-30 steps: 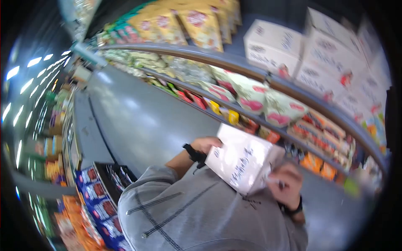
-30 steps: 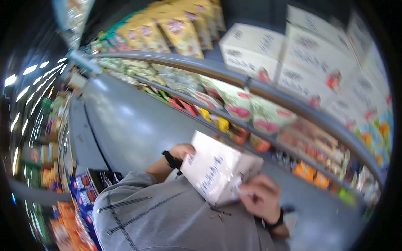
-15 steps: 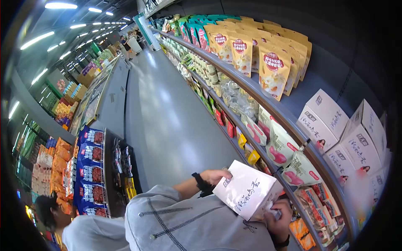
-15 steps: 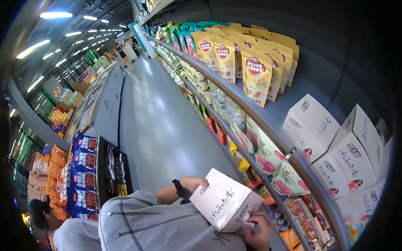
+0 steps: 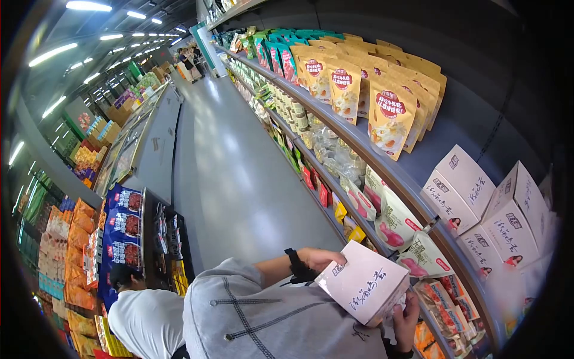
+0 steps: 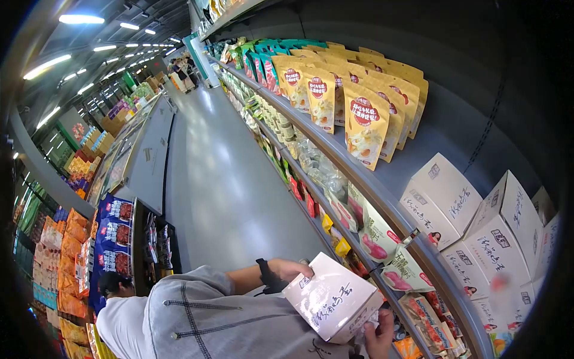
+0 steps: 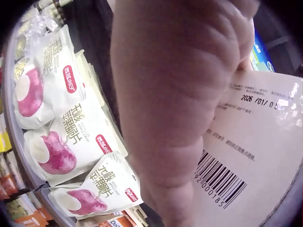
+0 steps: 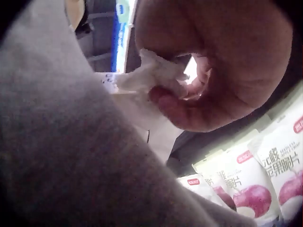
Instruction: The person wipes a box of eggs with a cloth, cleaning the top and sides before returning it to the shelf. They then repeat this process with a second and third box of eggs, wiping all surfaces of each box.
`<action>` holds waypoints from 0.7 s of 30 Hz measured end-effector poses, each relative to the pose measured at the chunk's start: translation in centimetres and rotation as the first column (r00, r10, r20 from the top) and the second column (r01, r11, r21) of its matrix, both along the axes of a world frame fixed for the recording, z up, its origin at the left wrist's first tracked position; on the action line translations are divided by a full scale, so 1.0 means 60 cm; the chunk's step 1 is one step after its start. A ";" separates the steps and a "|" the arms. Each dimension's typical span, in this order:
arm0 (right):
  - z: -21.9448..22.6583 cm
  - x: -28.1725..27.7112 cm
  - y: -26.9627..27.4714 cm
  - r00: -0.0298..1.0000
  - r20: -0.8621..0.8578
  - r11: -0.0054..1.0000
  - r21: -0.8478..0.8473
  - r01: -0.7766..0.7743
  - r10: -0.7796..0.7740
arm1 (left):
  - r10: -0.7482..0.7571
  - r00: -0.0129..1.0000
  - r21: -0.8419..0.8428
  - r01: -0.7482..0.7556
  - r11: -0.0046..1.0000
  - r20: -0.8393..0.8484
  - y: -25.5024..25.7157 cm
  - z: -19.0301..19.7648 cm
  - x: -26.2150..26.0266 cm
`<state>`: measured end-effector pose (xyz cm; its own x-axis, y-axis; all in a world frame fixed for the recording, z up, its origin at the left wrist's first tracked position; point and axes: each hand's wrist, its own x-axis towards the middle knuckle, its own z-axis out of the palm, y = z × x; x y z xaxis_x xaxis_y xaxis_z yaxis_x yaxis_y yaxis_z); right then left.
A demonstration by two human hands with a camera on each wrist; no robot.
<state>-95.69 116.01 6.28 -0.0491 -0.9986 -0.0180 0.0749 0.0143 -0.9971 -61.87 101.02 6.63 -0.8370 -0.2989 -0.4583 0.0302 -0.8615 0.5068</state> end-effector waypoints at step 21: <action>-0.024 0.026 -0.089 0.826 0.556 0.898 0.314 -0.308 0.089 | 0.268 0.887 -0.825 0.190 0.532 0.377 0.026 0.105 -0.067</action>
